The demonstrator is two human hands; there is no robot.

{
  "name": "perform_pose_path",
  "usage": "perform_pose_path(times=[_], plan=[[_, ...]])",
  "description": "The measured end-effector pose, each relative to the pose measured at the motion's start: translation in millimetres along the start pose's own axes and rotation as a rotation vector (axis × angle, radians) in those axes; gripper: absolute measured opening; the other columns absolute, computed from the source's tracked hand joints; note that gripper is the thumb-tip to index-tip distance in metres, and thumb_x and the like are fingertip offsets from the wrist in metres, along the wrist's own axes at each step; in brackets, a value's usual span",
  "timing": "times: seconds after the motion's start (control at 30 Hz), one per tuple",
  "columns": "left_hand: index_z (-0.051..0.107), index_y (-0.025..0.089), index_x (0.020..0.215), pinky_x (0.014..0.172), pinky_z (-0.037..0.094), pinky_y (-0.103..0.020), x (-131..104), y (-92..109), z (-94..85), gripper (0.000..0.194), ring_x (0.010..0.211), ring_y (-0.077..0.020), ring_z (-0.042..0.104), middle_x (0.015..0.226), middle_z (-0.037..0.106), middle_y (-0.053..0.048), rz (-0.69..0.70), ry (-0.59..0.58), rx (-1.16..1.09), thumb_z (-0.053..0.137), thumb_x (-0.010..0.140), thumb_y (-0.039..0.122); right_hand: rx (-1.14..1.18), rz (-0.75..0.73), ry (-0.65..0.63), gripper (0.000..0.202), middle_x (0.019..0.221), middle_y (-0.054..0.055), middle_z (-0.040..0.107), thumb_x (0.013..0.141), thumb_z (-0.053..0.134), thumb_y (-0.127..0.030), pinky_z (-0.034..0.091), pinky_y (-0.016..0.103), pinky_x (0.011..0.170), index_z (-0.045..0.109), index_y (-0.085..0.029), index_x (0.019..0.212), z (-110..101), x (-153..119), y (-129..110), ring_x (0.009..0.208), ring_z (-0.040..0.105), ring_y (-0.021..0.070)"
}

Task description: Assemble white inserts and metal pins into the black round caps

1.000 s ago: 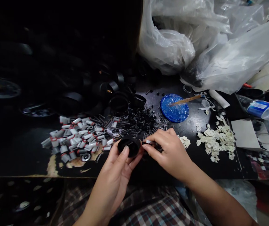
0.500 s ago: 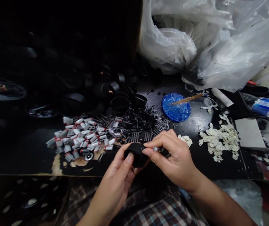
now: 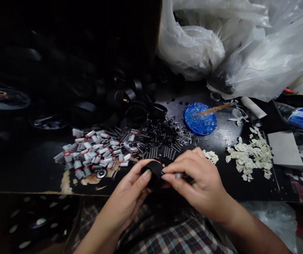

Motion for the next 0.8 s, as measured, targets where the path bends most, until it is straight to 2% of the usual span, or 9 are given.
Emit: perform_pose_path(times=[0.1,0.23,0.3,0.43,0.53,0.6,0.7,0.8], plan=[[0.074,0.023,0.092,0.068,0.051,-0.018,0,-1,1.1,0.019,0.072,-0.0127,0.063,0.085,0.069,-0.001,0.018,0.009,-0.031,0.076,0.075,0.032,-0.202,-0.136,-0.045,0.007,0.08,0.001,0.068,0.09,0.06,-0.017,0.031,0.036,0.071,0.067,-0.016,0.091,-1,-2,-4,0.073,0.06,0.0147],[0.073,0.024,0.095,0.065,0.054,-0.019,3,-3,-3.1,0.021,0.072,-0.014,0.065,0.085,0.07,-0.001,0.022,0.035,-0.034,0.075,0.076,0.033,-0.283,-0.178,-0.126,0.016,0.086,0.001,0.069,0.091,0.058,-0.02,0.03,0.037,0.07,0.066,-0.017,0.105,-6,-2,-7,0.073,0.058,0.015],[0.073,0.026,0.096,0.066,0.056,-0.022,5,-3,-7.3,0.022,0.074,-0.0159,0.066,0.088,0.071,-0.001,0.04,0.06,-0.024,0.076,0.076,0.034,-0.232,-0.094,-0.165,0.02,0.092,0.0,0.068,0.092,0.059,-0.021,0.034,0.036,0.074,0.063,-0.02,0.112,-9,-1,-6,0.079,0.058,0.0148],[0.072,0.027,0.096,0.075,0.059,-0.031,3,-1,-14.3,0.024,0.077,-0.0189,0.069,0.09,0.071,0.0,0.133,0.139,-0.009,0.077,0.073,0.036,-0.059,0.181,-0.324,0.027,0.108,0.0,0.062,0.089,0.058,-0.013,0.042,0.028,0.084,0.057,-0.022,0.115,-13,0,-4,0.097,0.057,0.0128],[0.071,0.027,0.098,0.079,0.057,-0.031,1,2,-15.7,0.026,0.08,-0.0186,0.069,0.094,0.07,0.0,0.136,0.173,0.047,0.076,0.075,0.037,0.013,0.205,-0.403,0.025,0.107,-0.002,0.063,0.091,0.056,-0.015,0.044,0.022,0.084,0.059,-0.024,0.114,-15,0,-5,0.097,0.059,0.0106],[0.07,0.027,0.1,0.08,0.056,-0.031,0,4,-16.0,0.025,0.084,-0.0195,0.068,0.097,0.07,-0.001,0.132,0.145,0.11,0.073,0.078,0.038,0.001,0.193,-0.428,0.023,0.105,-0.002,0.065,0.093,0.056,-0.022,0.045,0.024,0.083,0.06,-0.025,0.116,-16,0,-6,0.095,0.061,0.0121],[0.071,0.029,0.098,0.082,0.052,-0.027,-1,9,-16.8,0.02,0.089,-0.0198,0.067,0.097,0.07,-0.001,0.191,0.064,0.352,0.069,0.081,0.039,-0.009,0.213,-0.435,0.021,0.107,0.002,0.068,0.094,0.055,-0.027,0.045,0.029,0.083,0.062,-0.022,0.114,-19,2,-5,0.096,0.062,0.0165],[0.074,0.031,0.094,0.088,0.048,-0.027,-11,12,-17.7,0.016,0.093,-0.0214,0.065,0.095,0.072,-0.001,0.388,0.087,0.627,0.067,0.082,0.039,0.224,0.327,-0.513,0.019,0.093,0.003,0.07,0.095,0.054,-0.031,0.046,0.028,0.079,0.065,-0.019,0.105,-22,1,-1,0.088,0.064,0.0158]])
Point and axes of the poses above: each hand's wrist, its own x-axis towards the middle knuckle, its own z-axis out of the palm, y = z × x, the point moved 2 cm from there along x, towards the middle knuckle
